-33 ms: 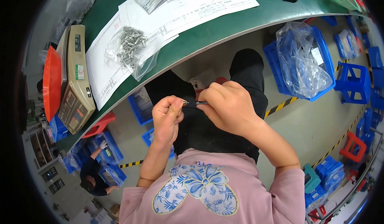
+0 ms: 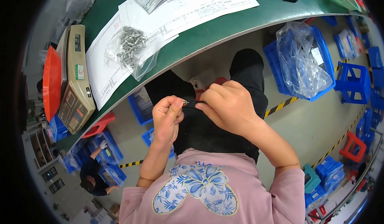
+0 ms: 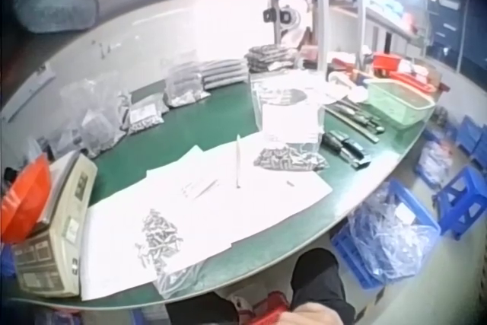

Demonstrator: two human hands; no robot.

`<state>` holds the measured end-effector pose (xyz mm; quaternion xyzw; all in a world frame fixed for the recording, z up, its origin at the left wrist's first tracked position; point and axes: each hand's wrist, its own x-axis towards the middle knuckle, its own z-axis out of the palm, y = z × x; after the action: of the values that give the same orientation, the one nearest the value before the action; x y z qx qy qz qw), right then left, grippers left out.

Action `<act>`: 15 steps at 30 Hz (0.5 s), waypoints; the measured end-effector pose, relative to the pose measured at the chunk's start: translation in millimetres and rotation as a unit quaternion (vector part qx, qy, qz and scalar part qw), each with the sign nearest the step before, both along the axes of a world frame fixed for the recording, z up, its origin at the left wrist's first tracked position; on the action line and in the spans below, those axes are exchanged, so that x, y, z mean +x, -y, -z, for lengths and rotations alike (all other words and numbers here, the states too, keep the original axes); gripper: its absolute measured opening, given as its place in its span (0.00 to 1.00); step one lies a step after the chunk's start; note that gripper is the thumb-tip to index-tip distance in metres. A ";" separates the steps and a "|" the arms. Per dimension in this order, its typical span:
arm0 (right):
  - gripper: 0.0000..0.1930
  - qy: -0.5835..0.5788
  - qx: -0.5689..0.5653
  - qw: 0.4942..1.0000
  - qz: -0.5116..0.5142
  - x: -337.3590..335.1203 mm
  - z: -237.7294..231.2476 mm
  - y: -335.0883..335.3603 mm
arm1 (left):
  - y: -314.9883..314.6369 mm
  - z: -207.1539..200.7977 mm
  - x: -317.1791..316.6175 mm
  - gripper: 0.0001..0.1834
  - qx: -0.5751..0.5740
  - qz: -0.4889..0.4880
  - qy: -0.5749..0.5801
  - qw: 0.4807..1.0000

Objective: Sorting small hardware components and packaging them into plastic bags for inventory or shipping.

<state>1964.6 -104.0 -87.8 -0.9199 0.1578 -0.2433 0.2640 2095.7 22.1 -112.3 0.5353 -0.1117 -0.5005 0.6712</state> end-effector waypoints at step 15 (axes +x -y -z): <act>0.10 0.001 -0.009 1.000 -0.030 -2.6 6.2 0.6 | 0.6 -2.0 -1.8 0.07 0.008 0.006 -0.001 1.000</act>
<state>1962.0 -104.6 -94.0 -0.9263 0.1277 -0.2375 0.2631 2093.9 21.5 -110.3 0.5396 -0.1099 -0.5056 0.6641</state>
